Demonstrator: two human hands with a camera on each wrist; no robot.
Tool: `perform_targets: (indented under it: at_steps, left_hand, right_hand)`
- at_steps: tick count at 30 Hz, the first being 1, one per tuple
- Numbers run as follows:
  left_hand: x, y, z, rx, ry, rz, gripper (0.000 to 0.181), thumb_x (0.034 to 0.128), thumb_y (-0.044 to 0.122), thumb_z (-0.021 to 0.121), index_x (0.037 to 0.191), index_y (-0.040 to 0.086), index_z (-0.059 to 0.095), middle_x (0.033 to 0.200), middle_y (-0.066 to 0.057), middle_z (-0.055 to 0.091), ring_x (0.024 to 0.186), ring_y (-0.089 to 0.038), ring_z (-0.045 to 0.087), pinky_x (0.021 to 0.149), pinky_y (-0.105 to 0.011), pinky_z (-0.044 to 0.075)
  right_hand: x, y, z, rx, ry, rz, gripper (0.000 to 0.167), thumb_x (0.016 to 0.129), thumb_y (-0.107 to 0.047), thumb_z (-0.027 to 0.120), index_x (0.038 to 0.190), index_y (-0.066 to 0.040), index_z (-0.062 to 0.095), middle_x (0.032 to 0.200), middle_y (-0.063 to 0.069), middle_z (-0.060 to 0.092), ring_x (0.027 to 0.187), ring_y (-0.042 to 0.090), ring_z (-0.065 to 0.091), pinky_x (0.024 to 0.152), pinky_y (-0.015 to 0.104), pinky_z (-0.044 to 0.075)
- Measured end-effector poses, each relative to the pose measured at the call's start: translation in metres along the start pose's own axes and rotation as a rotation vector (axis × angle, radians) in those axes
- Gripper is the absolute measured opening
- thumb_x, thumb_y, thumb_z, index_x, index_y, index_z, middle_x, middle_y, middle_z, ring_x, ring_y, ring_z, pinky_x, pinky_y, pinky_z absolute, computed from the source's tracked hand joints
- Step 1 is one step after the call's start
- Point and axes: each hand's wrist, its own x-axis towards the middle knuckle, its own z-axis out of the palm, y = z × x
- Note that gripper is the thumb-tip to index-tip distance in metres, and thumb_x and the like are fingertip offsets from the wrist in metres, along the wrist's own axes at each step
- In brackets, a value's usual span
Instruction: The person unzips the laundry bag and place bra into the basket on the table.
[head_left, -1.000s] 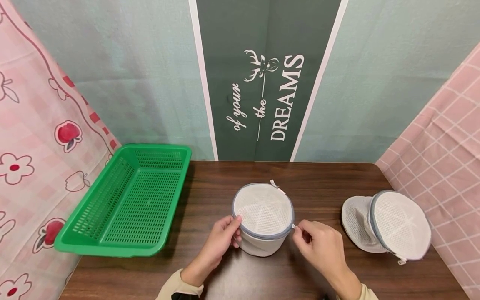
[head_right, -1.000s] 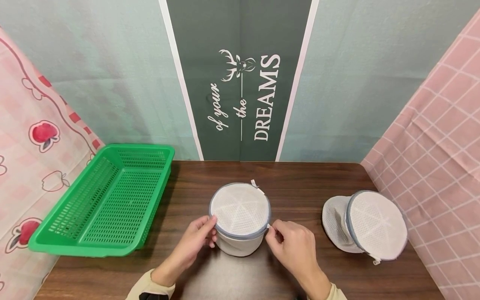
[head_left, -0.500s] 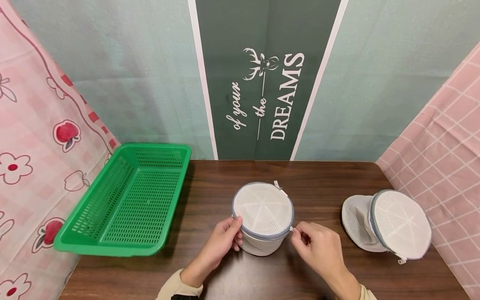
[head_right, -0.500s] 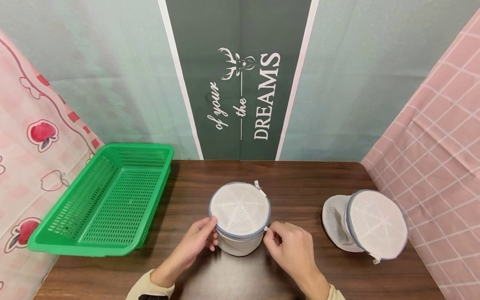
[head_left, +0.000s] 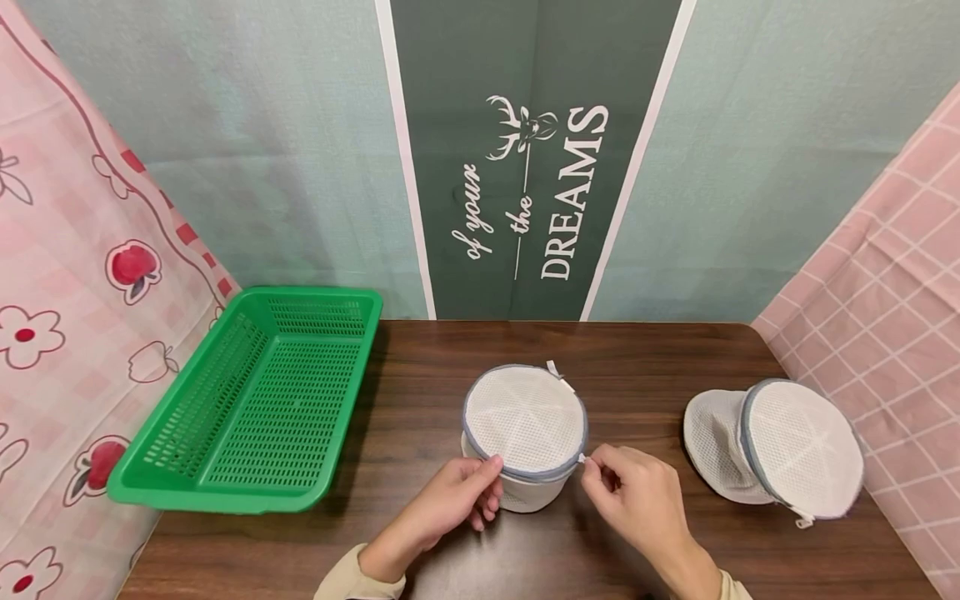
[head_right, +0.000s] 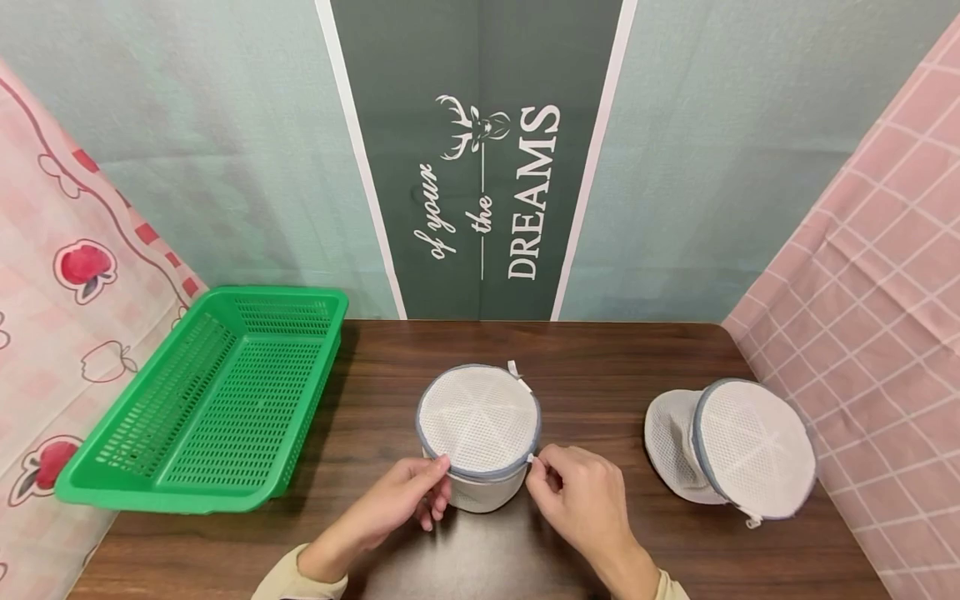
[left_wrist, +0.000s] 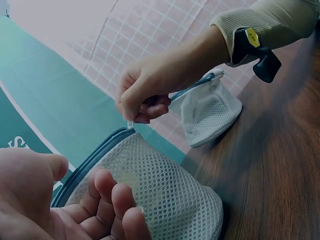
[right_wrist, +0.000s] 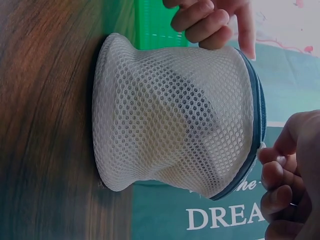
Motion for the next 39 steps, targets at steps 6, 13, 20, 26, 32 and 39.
perform_targets:
  at_steps: [6, 13, 20, 26, 32, 39]
  left_hand:
    - [0.0, 0.002, 0.002, -0.002, 0.003, -0.008, 0.049, 0.1077, 0.034, 0.05, 0.088, -0.009, 0.061, 0.069, 0.001, 0.056, 0.062, -0.009, 0.053, 0.052, -0.02, 0.046]
    - [0.001, 0.003, 0.004, 0.003, 0.0, -0.001, 0.049, 0.1084, 0.032, 0.048, 0.087, -0.01, 0.061, 0.067, 0.002, 0.056, 0.06, -0.008, 0.053, 0.052, -0.019, 0.045]
    - [0.003, 0.001, 0.005, 0.005, 0.006, -0.004, 0.049, 0.1086, 0.031, 0.048, 0.087, -0.01, 0.063, 0.066, 0.003, 0.056, 0.06, -0.008, 0.053, 0.052, -0.02, 0.045]
    - [0.005, 0.0, 0.006, 0.015, 0.007, -0.007, 0.049, 0.1087, 0.031, 0.047, 0.087, -0.009, 0.063, 0.067, 0.003, 0.056, 0.061, -0.008, 0.053, 0.053, -0.02, 0.045]
    - [0.005, 0.0, 0.007, 0.027, 0.009, -0.003, 0.048, 0.1088, 0.032, 0.047, 0.087, -0.007, 0.064, 0.067, 0.002, 0.056, 0.061, -0.008, 0.053, 0.053, -0.02, 0.045]
    - [0.007, -0.002, 0.007, 0.043, 0.004, 0.0, 0.05, 0.1092, 0.033, 0.045, 0.087, -0.008, 0.065, 0.067, 0.002, 0.057, 0.061, -0.009, 0.053, 0.053, -0.02, 0.044]
  right_hand:
    - [-0.001, -0.001, 0.001, 0.04, -0.023, -0.029, 0.024, 0.076, -0.016, 0.064, 0.063, -0.03, 0.05, 0.058, -0.019, 0.037, 0.054, -0.006, 0.032, 0.047, 0.014, 0.027]
    - [-0.001, -0.001, 0.002, 0.1, -0.035, -0.074, 0.024, 0.075, -0.013, 0.065, 0.065, -0.03, 0.051, 0.059, -0.018, 0.039, 0.056, -0.007, 0.033, 0.049, 0.011, 0.026]
    - [0.0, -0.002, 0.004, 0.15, -0.043, -0.141, 0.027, 0.076, -0.012, 0.065, 0.065, -0.03, 0.049, 0.059, -0.016, 0.038, 0.058, -0.008, 0.031, 0.051, 0.009, 0.024]
    - [0.0, -0.004, 0.006, 0.178, -0.063, -0.182, 0.027, 0.077, -0.011, 0.066, 0.065, -0.029, 0.05, 0.06, -0.017, 0.038, 0.059, -0.009, 0.03, 0.052, 0.008, 0.025]
    - [0.001, -0.008, 0.006, 0.217, -0.086, -0.221, 0.027, 0.081, -0.012, 0.066, 0.067, -0.029, 0.051, 0.062, -0.017, 0.039, 0.059, -0.008, 0.033, 0.053, 0.008, 0.027]
    - [0.001, -0.014, 0.009, 0.24, -0.102, -0.258, 0.029, 0.094, -0.021, 0.063, 0.069, -0.029, 0.05, 0.061, -0.017, 0.038, 0.059, -0.008, 0.031, 0.053, 0.008, 0.026]
